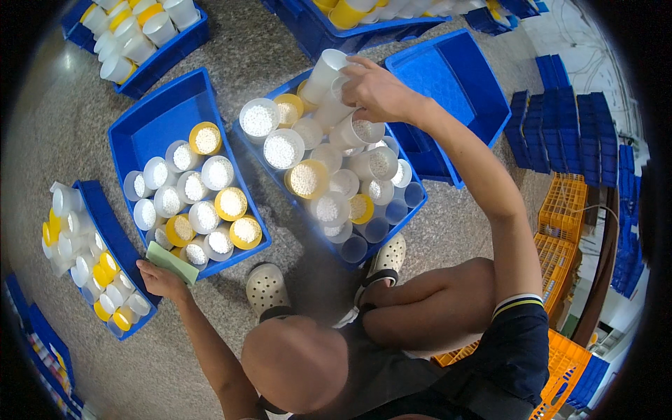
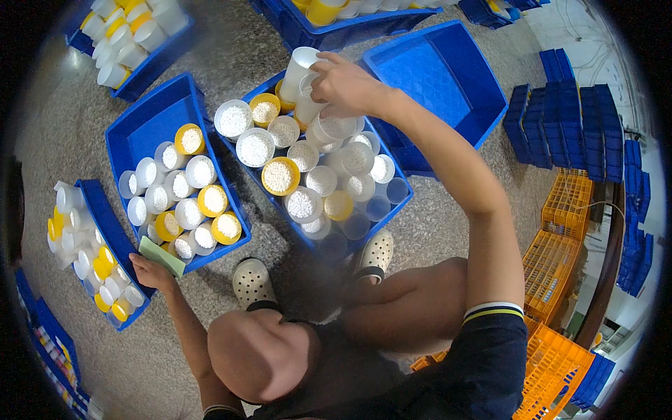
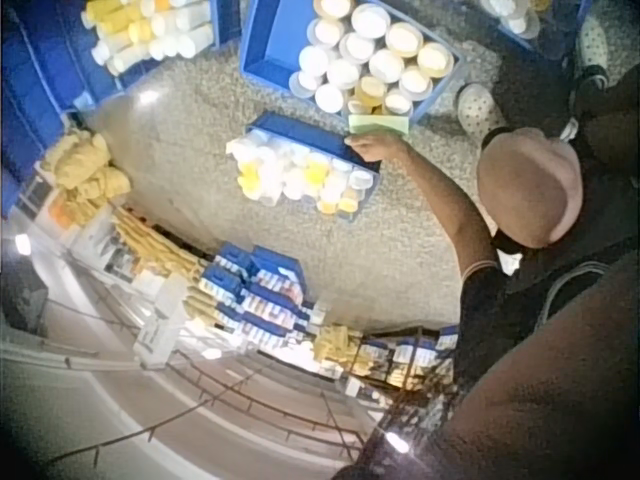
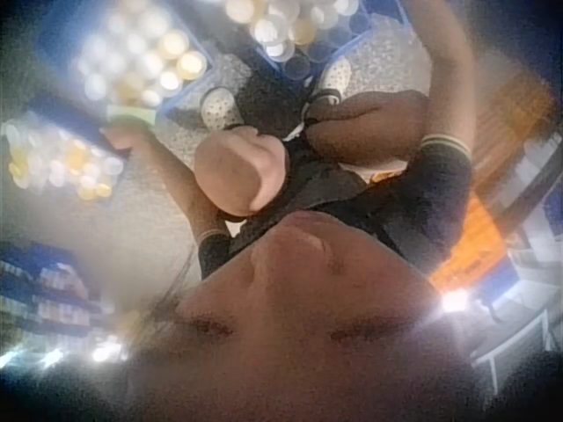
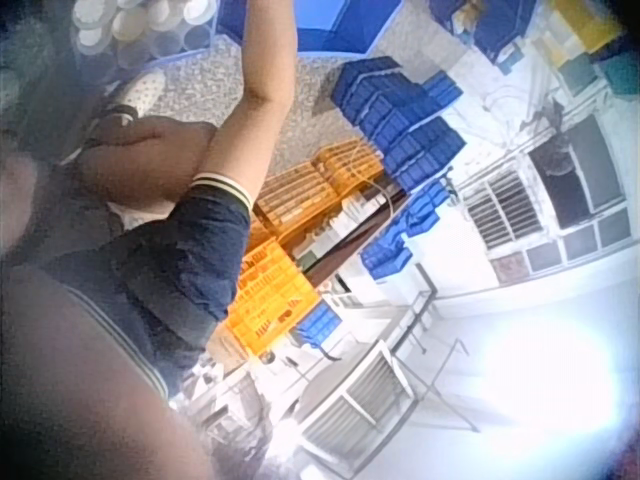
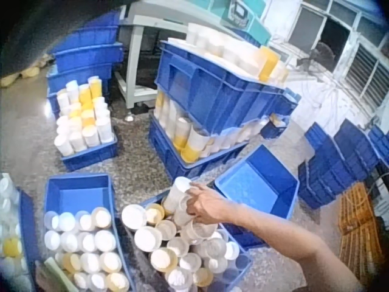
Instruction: The person sorts small white and yellow cups filled with white pellets into blue trays, then weighs individual cups on a digital scale and returns them to trays. The person also places a tray of cups onto a machine and continues sorting and arranging cups.
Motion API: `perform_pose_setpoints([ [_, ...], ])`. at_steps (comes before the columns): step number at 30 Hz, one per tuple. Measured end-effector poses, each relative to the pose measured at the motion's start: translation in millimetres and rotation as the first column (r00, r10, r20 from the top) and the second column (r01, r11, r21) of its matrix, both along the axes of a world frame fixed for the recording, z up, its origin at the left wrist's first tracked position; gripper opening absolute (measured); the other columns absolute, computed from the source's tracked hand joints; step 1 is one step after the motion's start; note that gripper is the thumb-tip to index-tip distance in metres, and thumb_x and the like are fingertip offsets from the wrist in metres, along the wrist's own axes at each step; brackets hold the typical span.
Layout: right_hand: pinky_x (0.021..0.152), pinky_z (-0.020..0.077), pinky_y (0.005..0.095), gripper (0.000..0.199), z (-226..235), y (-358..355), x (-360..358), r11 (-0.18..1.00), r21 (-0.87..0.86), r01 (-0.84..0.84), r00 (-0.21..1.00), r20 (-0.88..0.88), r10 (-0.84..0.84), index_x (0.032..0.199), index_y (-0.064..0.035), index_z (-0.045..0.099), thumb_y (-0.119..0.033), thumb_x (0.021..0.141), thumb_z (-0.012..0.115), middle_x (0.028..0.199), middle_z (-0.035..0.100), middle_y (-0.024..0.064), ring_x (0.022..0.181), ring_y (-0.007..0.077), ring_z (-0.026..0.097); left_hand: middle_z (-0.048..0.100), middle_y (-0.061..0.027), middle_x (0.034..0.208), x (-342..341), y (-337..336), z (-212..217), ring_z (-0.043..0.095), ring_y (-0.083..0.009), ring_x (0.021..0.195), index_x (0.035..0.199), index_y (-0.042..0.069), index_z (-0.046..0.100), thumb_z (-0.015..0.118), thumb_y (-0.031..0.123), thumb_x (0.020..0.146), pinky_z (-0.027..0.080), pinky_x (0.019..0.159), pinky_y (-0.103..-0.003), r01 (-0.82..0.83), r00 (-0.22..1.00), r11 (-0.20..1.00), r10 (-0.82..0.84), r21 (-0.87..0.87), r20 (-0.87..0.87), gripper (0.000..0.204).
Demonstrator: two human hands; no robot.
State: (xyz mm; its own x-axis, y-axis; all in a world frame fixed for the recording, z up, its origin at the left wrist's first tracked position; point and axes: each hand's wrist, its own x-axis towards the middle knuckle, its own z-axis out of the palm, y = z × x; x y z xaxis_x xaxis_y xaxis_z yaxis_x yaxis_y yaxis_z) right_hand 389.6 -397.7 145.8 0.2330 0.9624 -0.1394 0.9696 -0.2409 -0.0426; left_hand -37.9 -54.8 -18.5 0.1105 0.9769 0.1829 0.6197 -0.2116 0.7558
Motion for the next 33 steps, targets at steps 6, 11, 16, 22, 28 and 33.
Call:
perform_pose_setpoints([
  [6,0.122,0.0252,0.0532,0.014,0.9,4.4,-4.7,0.994,-0.061,-0.092,0.994,-0.057,0.089,0.078,-0.0064,0.077,-0.008,0.064,0.080,0.090,0.074,0.0062,0.125,0.0311,0.055,0.064,-0.0171,0.073,5.4,-5.5,6.8,0.053,-0.0227,0.064,0.086,-0.009,0.061,0.044,0.043,0.108,0.046,0.059,-0.039,-0.002,1.000,1.000,0.002,0.003,0.019,0.059],
  [11,0.123,0.0223,0.0532,0.014,-14.0,11.3,-5.1,0.963,-0.242,-0.121,0.989,0.056,0.138,0.079,-0.0101,0.078,-0.015,0.066,0.081,0.093,0.074,0.0032,0.128,0.0282,0.054,0.064,-0.0204,0.075,9.8,-8.9,11.7,0.052,-0.0278,0.064,0.087,-0.010,0.062,0.045,0.043,0.107,0.046,0.061,-0.044,-0.018,1.000,1.000,0.018,0.002,-0.007,0.059],
  [16,0.125,0.0175,0.0549,0.030,-14.9,19.0,-9.5,0.946,-0.315,-0.076,0.992,-0.120,0.040,0.093,-0.0123,0.078,-0.016,0.063,0.086,0.109,0.072,0.0011,0.137,0.0253,0.048,0.063,-0.0257,0.072,6.4,-6.7,6.3,0.054,-0.0342,0.061,0.086,-0.008,0.064,0.045,0.040,0.107,0.042,0.059,-0.047,0.024,0.998,0.990,-0.015,0.138,-0.065,0.056],
  [22,0.114,0.0342,0.0516,0.026,2.6,24.1,-6.3,0.999,0.032,0.014,0.989,-0.146,-0.009,0.097,-0.0081,0.075,-0.015,0.073,0.080,0.110,0.070,0.0100,0.125,0.0297,0.056,0.039,0.0011,0.061,-10.2,8.4,12.1,0.035,-0.0113,0.056,0.068,0.011,0.047,0.044,0.040,0.108,0.030,0.051,-0.032,0.021,0.884,0.964,0.106,-0.264,0.456,0.050],
  [28,0.093,0.0461,0.0477,0.021,-20.2,43.7,-8.8,0.966,0.024,0.258,0.963,-0.082,-0.255,0.098,-0.0035,0.074,-0.020,0.086,0.071,0.098,0.073,0.0153,0.094,0.0331,0.068,0.040,0.0017,0.069,-26.3,22.7,51.3,0.041,-0.0132,0.063,0.074,0.014,0.044,0.047,0.031,0.107,0.036,0.058,-0.026,0.671,0.313,0.463,0.530,-0.579,0.788,0.038],
  [33,0.090,0.0481,0.0490,0.027,-42.4,59.5,-7.4,0.924,-0.110,0.367,0.928,-0.026,-0.372,0.094,-0.0029,0.075,-0.028,0.088,0.067,0.090,0.074,0.0185,0.084,0.0350,0.070,0.059,-0.0135,0.107,50.7,36.4,66.0,0.058,-0.0227,0.102,0.106,-0.001,0.057,0.052,0.019,0.105,0.052,0.093,-0.030,0.680,0.312,0.348,0.659,-0.645,0.684,0.020],
])
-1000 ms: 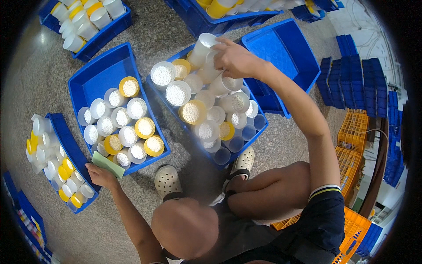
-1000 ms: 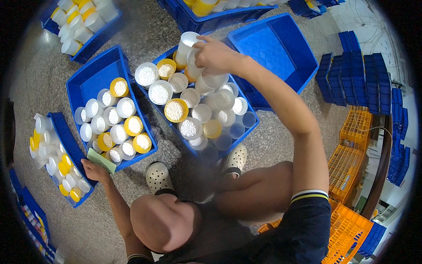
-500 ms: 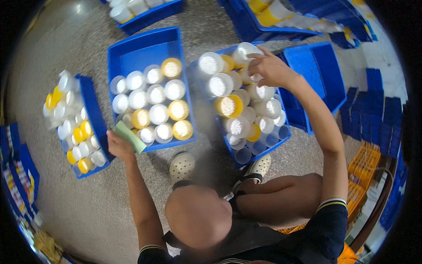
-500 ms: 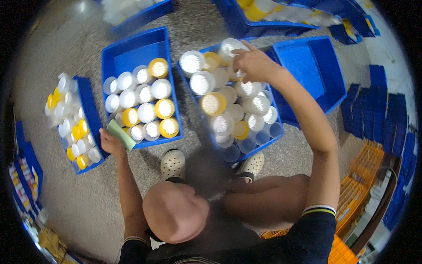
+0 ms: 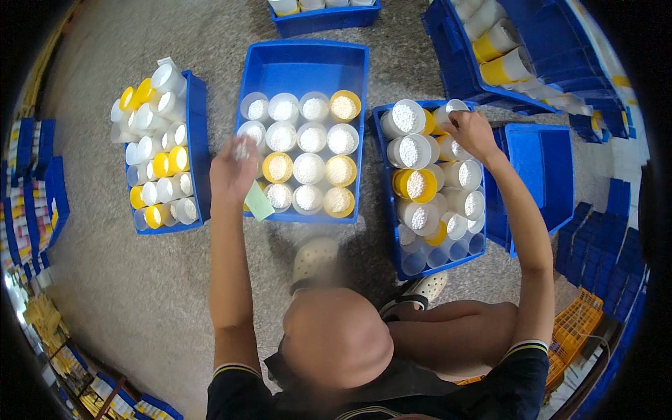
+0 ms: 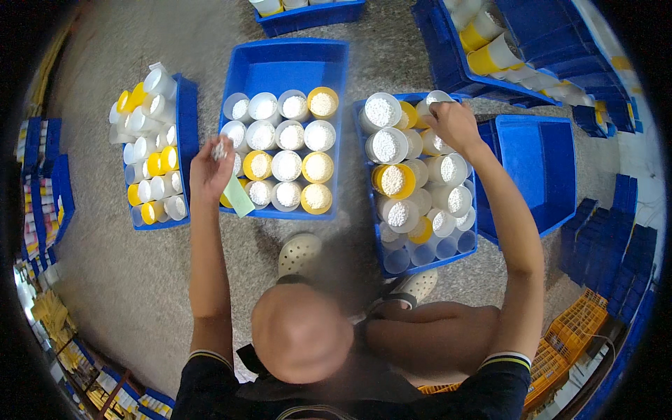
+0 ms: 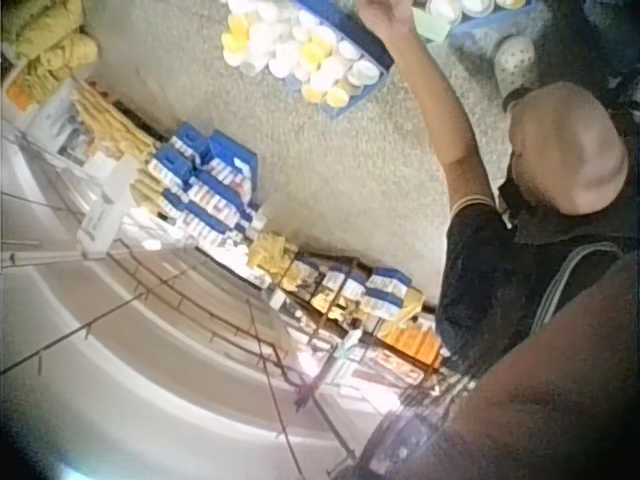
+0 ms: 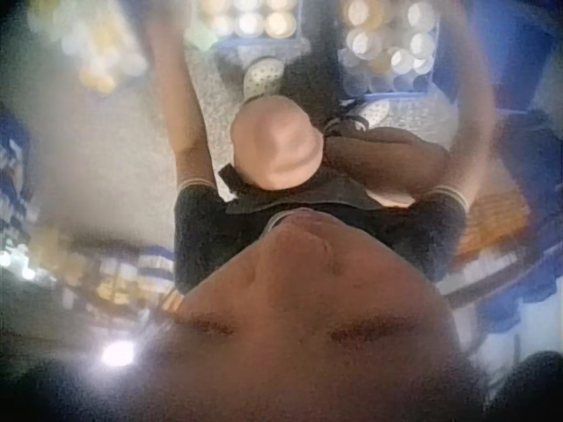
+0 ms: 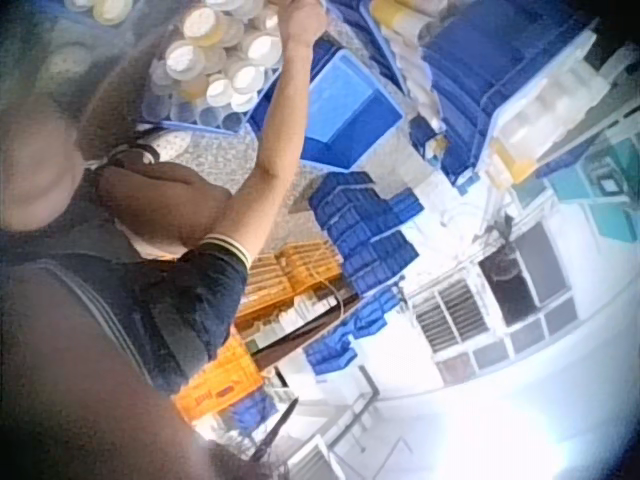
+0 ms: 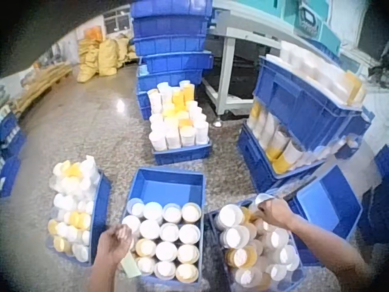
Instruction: The person sorts small white and yellow cups filled with white pellets into blue trays, then weighs individual cups on a digital scale and returns them to trays. The person also places a tray of cups onto a machine and continues sorting and arranging cups.
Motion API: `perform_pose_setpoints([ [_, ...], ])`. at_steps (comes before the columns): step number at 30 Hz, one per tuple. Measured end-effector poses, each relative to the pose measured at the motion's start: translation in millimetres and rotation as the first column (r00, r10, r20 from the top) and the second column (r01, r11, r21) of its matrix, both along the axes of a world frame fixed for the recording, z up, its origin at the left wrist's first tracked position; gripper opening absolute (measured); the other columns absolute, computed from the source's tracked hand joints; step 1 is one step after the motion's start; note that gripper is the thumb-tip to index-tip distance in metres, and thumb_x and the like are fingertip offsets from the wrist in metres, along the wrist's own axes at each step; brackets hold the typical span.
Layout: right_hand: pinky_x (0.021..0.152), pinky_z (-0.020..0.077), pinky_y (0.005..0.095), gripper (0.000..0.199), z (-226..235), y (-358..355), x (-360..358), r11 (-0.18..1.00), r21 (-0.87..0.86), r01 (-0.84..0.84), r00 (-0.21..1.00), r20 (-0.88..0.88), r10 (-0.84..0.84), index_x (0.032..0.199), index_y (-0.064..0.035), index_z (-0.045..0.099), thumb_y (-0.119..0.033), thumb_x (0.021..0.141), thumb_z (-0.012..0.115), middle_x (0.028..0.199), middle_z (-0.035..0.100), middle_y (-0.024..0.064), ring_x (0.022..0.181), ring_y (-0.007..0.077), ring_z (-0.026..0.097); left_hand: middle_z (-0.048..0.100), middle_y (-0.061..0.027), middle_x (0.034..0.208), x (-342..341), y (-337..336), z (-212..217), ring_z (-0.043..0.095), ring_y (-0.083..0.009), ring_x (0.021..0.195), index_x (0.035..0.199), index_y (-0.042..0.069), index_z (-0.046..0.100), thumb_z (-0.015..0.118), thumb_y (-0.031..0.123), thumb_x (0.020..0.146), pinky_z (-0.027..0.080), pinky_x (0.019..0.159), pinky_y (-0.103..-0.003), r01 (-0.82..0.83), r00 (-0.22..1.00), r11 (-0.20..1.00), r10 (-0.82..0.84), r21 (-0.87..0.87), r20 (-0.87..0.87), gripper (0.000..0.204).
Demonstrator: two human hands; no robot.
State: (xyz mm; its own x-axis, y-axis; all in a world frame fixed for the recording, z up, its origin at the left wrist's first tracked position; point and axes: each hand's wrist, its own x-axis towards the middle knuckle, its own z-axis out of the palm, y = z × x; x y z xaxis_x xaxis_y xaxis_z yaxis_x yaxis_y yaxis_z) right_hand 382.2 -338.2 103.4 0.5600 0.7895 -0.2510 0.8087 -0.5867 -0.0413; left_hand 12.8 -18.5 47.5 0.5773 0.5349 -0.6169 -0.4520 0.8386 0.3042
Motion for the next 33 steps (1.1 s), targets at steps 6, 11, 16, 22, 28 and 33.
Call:
perform_pose_setpoints([
  [6,0.086,0.0471,0.0464,0.024,6.0,-3.4,-3.2,0.994,0.057,-0.095,0.970,0.231,0.079,0.095,-0.0038,0.074,-0.025,0.089,0.066,0.092,0.073,0.0171,0.084,0.0322,0.069,0.040,-0.0273,0.143,73.1,15.6,18.1,0.044,-0.0399,0.135,0.138,-0.014,0.035,0.045,0.008,0.106,0.043,0.117,-0.045,-0.058,0.971,0.994,0.034,0.095,0.237,0.040],
  [11,0.081,0.0448,0.0453,0.021,25.4,-11.3,1.0,0.984,0.148,-0.097,0.968,0.243,0.059,0.092,-0.0027,0.072,-0.022,0.090,0.065,0.092,0.073,0.0145,0.087,0.0303,0.069,0.030,-0.0295,0.151,75.6,23.2,19.9,0.031,-0.0432,0.144,0.148,-0.013,0.020,0.038,0.013,0.108,0.035,0.121,-0.050,0.038,0.968,0.994,-0.062,0.099,0.243,0.051],
  [16,0.082,0.0441,0.0431,0.020,35.5,-8.9,-3.7,0.982,0.167,-0.093,0.971,0.235,0.052,0.090,-0.0024,0.072,-0.022,0.090,0.066,0.093,0.073,0.0143,0.089,0.0300,0.068,0.013,-0.0288,0.162,138.4,38.6,39.4,0.015,-0.0438,0.151,0.157,-0.004,0.002,0.048,0.018,0.106,0.033,0.119,-0.054,0.209,0.978,0.965,-0.205,0.161,-0.043,0.072],
  [22,0.083,0.0429,0.0404,0.014,64.1,-26.3,-14.9,0.933,0.262,-0.246,0.935,0.316,0.158,0.088,-0.0042,0.069,-0.018,0.088,0.069,0.088,0.070,0.0107,0.087,0.0282,0.065,0.045,-0.0276,0.147,142.6,34.2,47.4,0.042,-0.0377,0.139,0.149,-0.004,0.037,0.067,0.023,0.097,0.049,0.106,-0.046,0.657,0.711,0.499,-0.163,0.565,-0.684,0.066],
  [28,0.082,0.0422,0.0381,0.010,88.5,-36.2,-23.6,0.897,0.323,-0.302,0.904,0.397,0.161,0.087,-0.0059,0.066,-0.015,0.086,0.070,0.084,0.066,0.0069,0.086,0.0256,0.062,0.062,-0.0196,0.128,125.0,31.0,16.8,0.058,-0.0240,0.123,0.121,-0.002,0.067,0.076,0.015,0.086,0.055,0.088,-0.033,0.773,0.608,0.251,-0.031,0.583,-0.793,0.040],
  [33,0.084,0.0434,0.0401,0.013,111.4,-44.8,-34.2,0.899,0.315,-0.304,0.907,0.386,0.171,0.095,-0.0039,0.070,-0.012,0.086,0.073,0.098,0.071,0.0114,0.091,0.0274,0.064,0.063,-0.0167,0.128,130.1,-21.2,32.3,0.062,-0.0247,0.114,0.125,0.008,0.067,0.075,0.020,0.088,0.052,0.093,-0.035,0.794,0.606,-0.042,0.144,0.607,-0.783,0.040],
])
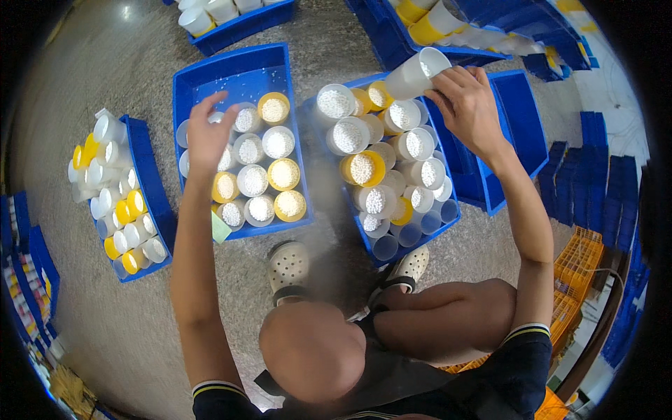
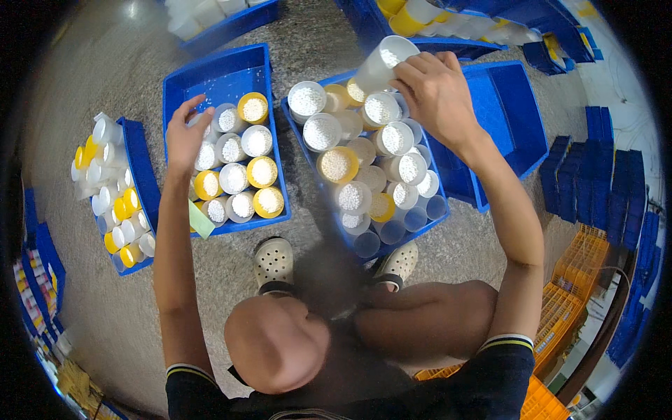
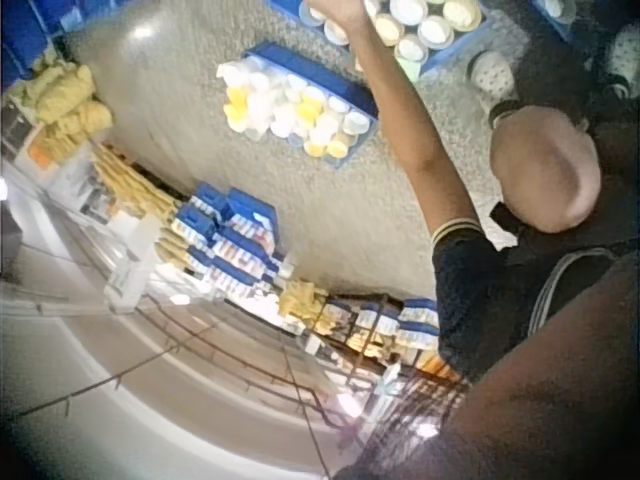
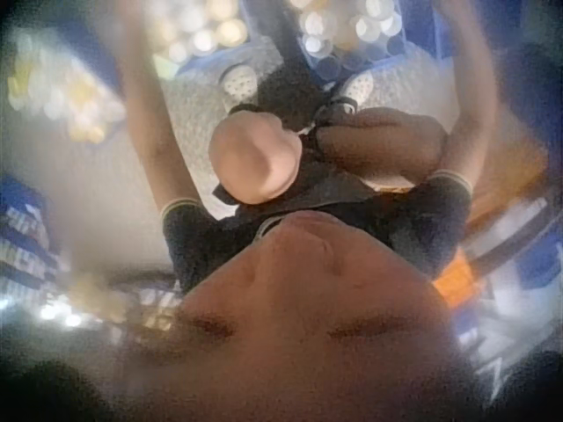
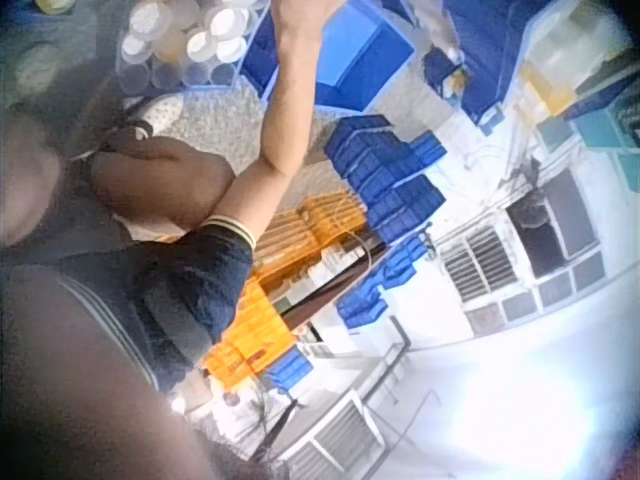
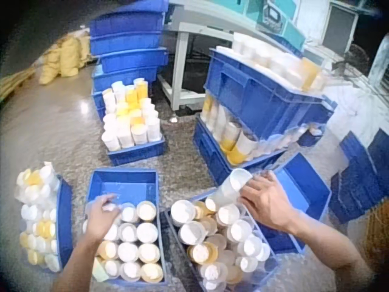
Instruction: The person sorts small white and yellow cups filled with white pellets into blue trays, then weighs individual cups on a digital scale and returns them to trays. The person also places a tray of cups onto a machine and continues sorting and arranging cups.
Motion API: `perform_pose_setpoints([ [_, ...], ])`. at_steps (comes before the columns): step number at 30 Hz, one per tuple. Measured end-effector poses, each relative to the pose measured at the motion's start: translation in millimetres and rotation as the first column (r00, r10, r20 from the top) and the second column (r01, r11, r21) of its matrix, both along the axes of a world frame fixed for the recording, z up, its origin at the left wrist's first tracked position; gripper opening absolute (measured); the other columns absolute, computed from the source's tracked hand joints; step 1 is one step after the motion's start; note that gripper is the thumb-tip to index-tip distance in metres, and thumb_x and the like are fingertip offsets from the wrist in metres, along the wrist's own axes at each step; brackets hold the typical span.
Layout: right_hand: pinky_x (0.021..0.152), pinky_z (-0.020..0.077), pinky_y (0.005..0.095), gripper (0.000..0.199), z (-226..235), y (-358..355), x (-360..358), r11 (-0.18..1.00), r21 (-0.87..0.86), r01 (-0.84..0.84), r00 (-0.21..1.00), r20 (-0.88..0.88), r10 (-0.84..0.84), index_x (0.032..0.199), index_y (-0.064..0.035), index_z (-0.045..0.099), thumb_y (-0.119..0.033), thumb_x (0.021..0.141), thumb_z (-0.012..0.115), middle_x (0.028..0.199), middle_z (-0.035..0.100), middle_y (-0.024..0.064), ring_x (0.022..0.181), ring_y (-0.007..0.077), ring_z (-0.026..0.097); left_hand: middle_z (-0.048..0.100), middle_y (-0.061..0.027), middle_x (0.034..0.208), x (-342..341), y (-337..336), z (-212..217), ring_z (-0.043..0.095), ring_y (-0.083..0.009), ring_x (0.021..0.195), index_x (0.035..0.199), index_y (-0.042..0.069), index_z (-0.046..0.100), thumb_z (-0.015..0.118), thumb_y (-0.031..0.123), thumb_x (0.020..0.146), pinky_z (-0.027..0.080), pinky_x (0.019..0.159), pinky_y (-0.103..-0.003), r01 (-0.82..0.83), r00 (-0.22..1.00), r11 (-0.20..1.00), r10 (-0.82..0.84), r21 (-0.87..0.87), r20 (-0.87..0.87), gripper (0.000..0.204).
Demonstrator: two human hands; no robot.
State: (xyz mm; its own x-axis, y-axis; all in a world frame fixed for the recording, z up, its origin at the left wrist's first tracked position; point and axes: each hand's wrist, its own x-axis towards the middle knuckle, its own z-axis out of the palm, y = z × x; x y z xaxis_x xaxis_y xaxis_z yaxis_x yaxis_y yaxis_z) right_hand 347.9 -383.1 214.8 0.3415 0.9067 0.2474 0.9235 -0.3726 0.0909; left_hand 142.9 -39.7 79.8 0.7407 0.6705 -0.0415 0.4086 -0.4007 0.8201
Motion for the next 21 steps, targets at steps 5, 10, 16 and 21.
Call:
perform_pose_setpoints([
  [5,0.083,0.0456,0.0398,0.021,11.9,6.8,-38.0,0.973,0.042,-0.228,0.967,-0.103,0.231,0.091,-0.0045,0.067,-0.008,0.074,0.079,0.096,0.065,0.0093,0.093,0.0260,0.064,0.061,-0.0131,0.133,-9.8,-95.5,41.6,0.059,-0.0235,0.122,0.135,0.007,0.059,0.079,0.019,0.086,0.050,0.099,-0.038,0.376,0.920,0.889,-0.326,-0.261,0.216,0.054],
  [10,0.086,0.0450,0.0407,0.021,12.4,14.9,-89.5,0.889,0.046,-0.455,0.835,-0.323,0.445,0.096,-0.0094,0.066,-0.015,0.076,0.066,0.095,0.063,0.0060,0.092,0.0230,0.062,0.056,-0.0204,0.135,-25.2,-161.4,63.3,0.058,-0.0346,0.122,0.147,0.003,0.041,0.088,0.021,0.073,0.044,0.105,-0.041,0.555,0.808,0.816,-0.483,-0.160,0.339,0.089],
  [16,0.091,0.0446,0.0419,0.037,7.0,27.1,-113.7,0.858,-0.014,-0.513,0.807,-0.348,0.477,0.114,-0.0038,0.065,-0.016,0.078,0.063,0.110,0.064,0.0094,0.109,0.0236,0.061,0.062,-0.0146,0.123,-47.4,-163.6,61.2,0.061,-0.0303,0.116,0.133,0.004,0.052,0.087,0.015,0.069,0.048,0.099,-0.039,0.491,0.867,0.764,-0.382,-0.418,0.320,0.073],
  [21,0.095,0.0451,0.0428,0.048,81.7,41.2,-130.8,0.842,-0.108,-0.528,0.802,-0.390,0.452,0.126,-0.0011,0.062,-0.013,0.080,0.064,0.121,0.065,0.0122,0.117,0.0264,0.060,0.061,-0.0094,0.129,-58.4,-152.2,129.7,0.057,-0.0237,0.123,0.129,0.006,0.054,0.088,0.005,0.064,0.045,0.105,-0.037,0.421,0.905,0.691,-0.278,-0.588,0.321,0.073],
])
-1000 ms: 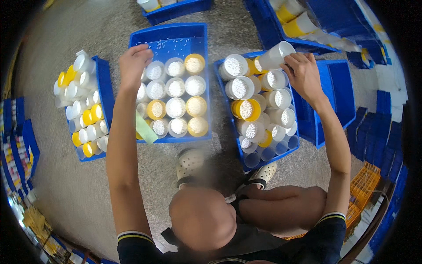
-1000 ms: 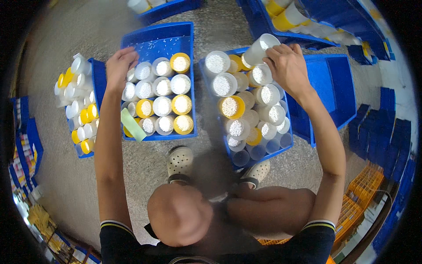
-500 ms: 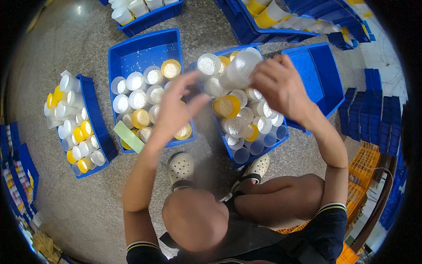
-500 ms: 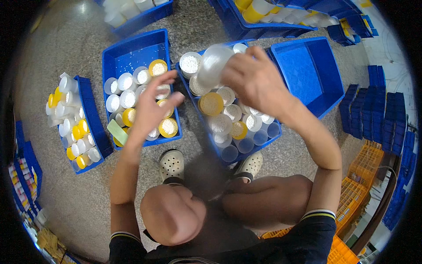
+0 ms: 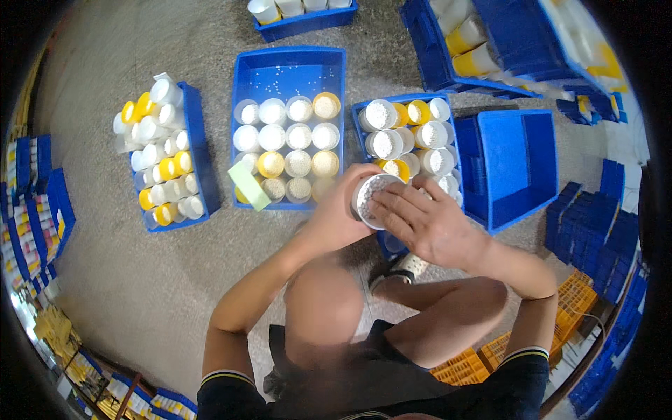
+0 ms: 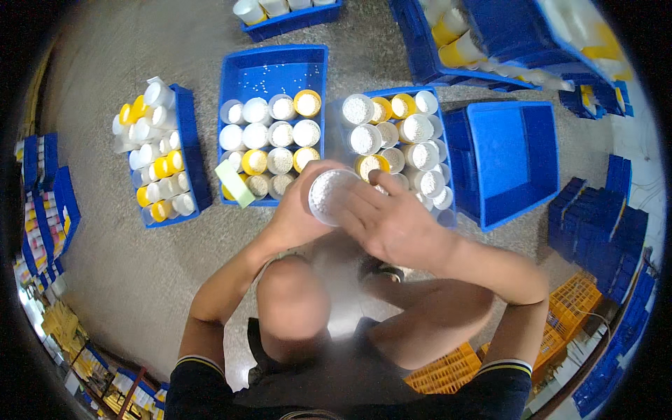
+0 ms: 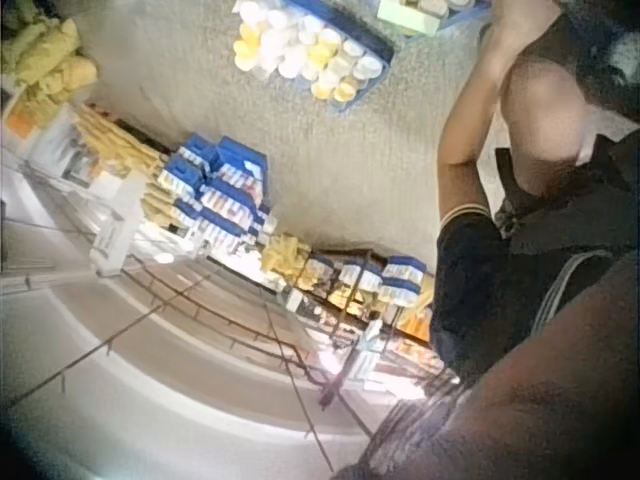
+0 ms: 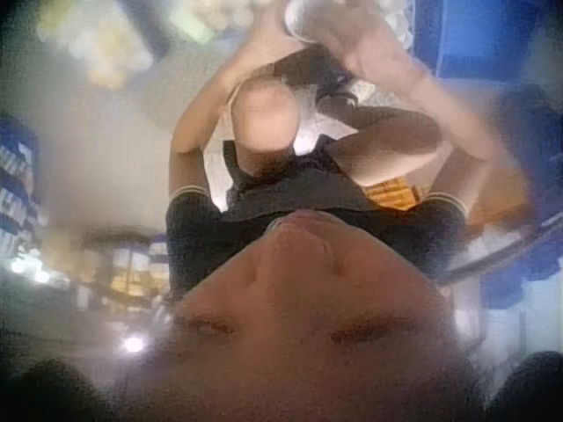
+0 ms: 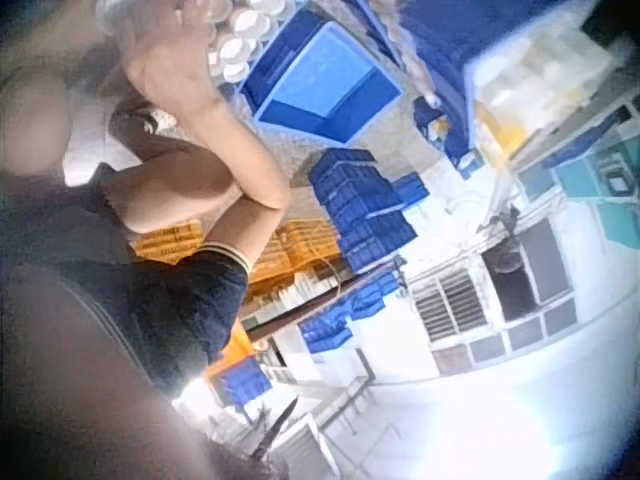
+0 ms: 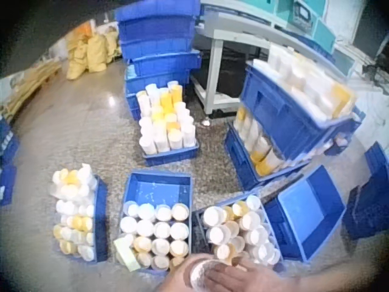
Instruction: The person sorts small white and yellow cups filled with white pellets into blue trays, then weighs individual cups on a digital scale and returns them to trays. The person also places a tray of cups onto a machine and continues sorting and arranging cups.
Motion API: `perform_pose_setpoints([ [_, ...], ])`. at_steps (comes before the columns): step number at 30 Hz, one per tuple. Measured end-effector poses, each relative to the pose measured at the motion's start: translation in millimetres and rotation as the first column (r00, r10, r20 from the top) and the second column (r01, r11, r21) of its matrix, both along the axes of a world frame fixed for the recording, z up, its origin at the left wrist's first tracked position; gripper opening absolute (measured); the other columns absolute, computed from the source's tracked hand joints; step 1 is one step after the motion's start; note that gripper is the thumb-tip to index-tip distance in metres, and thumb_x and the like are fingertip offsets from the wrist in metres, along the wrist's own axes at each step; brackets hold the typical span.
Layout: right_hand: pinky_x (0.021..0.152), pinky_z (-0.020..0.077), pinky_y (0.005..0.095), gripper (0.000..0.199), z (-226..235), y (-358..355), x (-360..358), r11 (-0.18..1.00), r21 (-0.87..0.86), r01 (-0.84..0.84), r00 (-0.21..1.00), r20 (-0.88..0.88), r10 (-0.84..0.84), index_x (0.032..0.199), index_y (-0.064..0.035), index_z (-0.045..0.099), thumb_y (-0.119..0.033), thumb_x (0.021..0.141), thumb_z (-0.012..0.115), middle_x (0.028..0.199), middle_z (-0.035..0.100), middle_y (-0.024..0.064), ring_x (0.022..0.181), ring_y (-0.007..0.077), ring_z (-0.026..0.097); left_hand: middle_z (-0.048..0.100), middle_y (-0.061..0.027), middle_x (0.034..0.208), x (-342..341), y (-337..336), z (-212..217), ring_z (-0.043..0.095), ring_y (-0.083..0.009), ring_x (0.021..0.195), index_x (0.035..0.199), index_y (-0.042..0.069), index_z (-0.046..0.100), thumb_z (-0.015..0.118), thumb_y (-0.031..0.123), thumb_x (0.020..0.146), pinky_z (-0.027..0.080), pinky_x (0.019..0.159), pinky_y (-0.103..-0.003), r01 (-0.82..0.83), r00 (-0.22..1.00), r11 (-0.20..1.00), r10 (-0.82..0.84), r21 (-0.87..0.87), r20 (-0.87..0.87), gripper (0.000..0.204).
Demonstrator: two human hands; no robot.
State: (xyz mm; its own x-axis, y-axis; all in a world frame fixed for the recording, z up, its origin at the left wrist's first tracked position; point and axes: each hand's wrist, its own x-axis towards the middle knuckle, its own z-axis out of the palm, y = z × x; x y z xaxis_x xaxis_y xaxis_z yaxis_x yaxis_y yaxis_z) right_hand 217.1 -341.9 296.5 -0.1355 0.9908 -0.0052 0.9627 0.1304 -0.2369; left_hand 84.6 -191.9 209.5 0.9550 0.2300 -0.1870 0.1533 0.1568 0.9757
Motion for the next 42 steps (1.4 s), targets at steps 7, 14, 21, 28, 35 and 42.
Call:
perform_pose_setpoints([
  [7,0.087,0.0461,0.0407,0.042,237.5,-0.4,-54.5,0.938,0.222,0.266,0.957,-0.180,-0.229,0.123,-0.0051,0.062,-0.009,0.082,0.071,0.119,0.067,0.0114,0.108,0.0247,0.063,0.063,-0.0103,0.130,-56.3,40.4,200.2,0.052,-0.0323,0.129,0.127,0.009,0.054,0.089,0.007,0.063,0.041,0.109,-0.042,-0.207,0.952,0.936,0.126,0.285,0.278,0.072],
  [14,0.070,0.0492,0.0354,0.030,415.5,7.1,-183.5,0.770,-0.026,0.638,0.688,-0.429,-0.585,0.107,-0.0012,0.066,0.009,0.079,0.070,0.093,0.065,0.0139,0.078,0.0265,0.063,0.061,-0.0104,0.129,-249.5,46.3,421.9,0.057,-0.0255,0.122,0.125,0.008,0.056,0.088,0.003,0.067,0.045,0.105,-0.040,-0.603,0.797,0.742,0.574,0.292,0.188,0.067],
  [21,0.072,0.0520,0.0367,0.017,427.6,126.8,-342.2,0.985,-0.112,0.135,0.788,-0.590,-0.175,0.106,0.0000,0.068,0.000,0.088,0.068,0.087,0.066,0.0155,0.077,0.0270,0.065,0.062,-0.0144,0.127,-474.9,22.4,503.1,0.061,-0.0269,0.118,0.129,0.006,0.056,0.096,0.027,0.059,0.049,0.100,-0.040,-0.912,0.247,0.322,0.927,0.256,-0.283,0.083],
  [28,0.076,0.0535,0.0381,0.020,386.0,321.1,-500.3,0.935,-0.318,-0.157,0.880,-0.476,-0.014,0.107,-0.0006,0.066,-0.010,0.089,0.067,0.095,0.070,0.0178,0.081,0.0316,0.067,0.061,-0.0157,0.125,-701.8,74.9,556.0,0.060,-0.0266,0.117,0.136,0.002,0.048,0.090,0.016,0.063,0.049,0.099,-0.041,-0.963,-0.187,-0.130,0.953,0.235,-0.240,0.085],
  [35,0.086,0.0547,0.0471,0.032,297.3,471.8,-663.7,0.770,-0.493,-0.404,0.910,-0.134,0.392,0.107,-0.0045,0.068,-0.026,0.084,0.068,0.104,0.071,0.0193,0.096,0.0384,0.068,0.065,-0.0144,0.121,-931.5,197.3,577.5,0.064,-0.0239,0.111,0.132,0.003,0.054,0.088,0.031,0.076,0.051,0.094,-0.039,-0.906,-0.375,-0.325,0.913,0.270,-0.159,0.072],
  [42,0.092,0.0524,0.0464,0.037,261.4,718.6,-914.1,0.748,-0.521,-0.411,0.872,0.013,0.489,0.111,-0.0035,0.069,-0.032,0.088,0.066,0.114,0.069,0.0199,0.105,0.0362,0.066,0.068,-0.0082,0.117,-1161.0,368.9,552.7,0.064,-0.0184,0.109,0.125,0.003,0.059,0.085,0.011,0.078,0.051,0.093,-0.036,-0.789,-0.568,-0.514,0.819,0.338,-0.080,0.054],
])
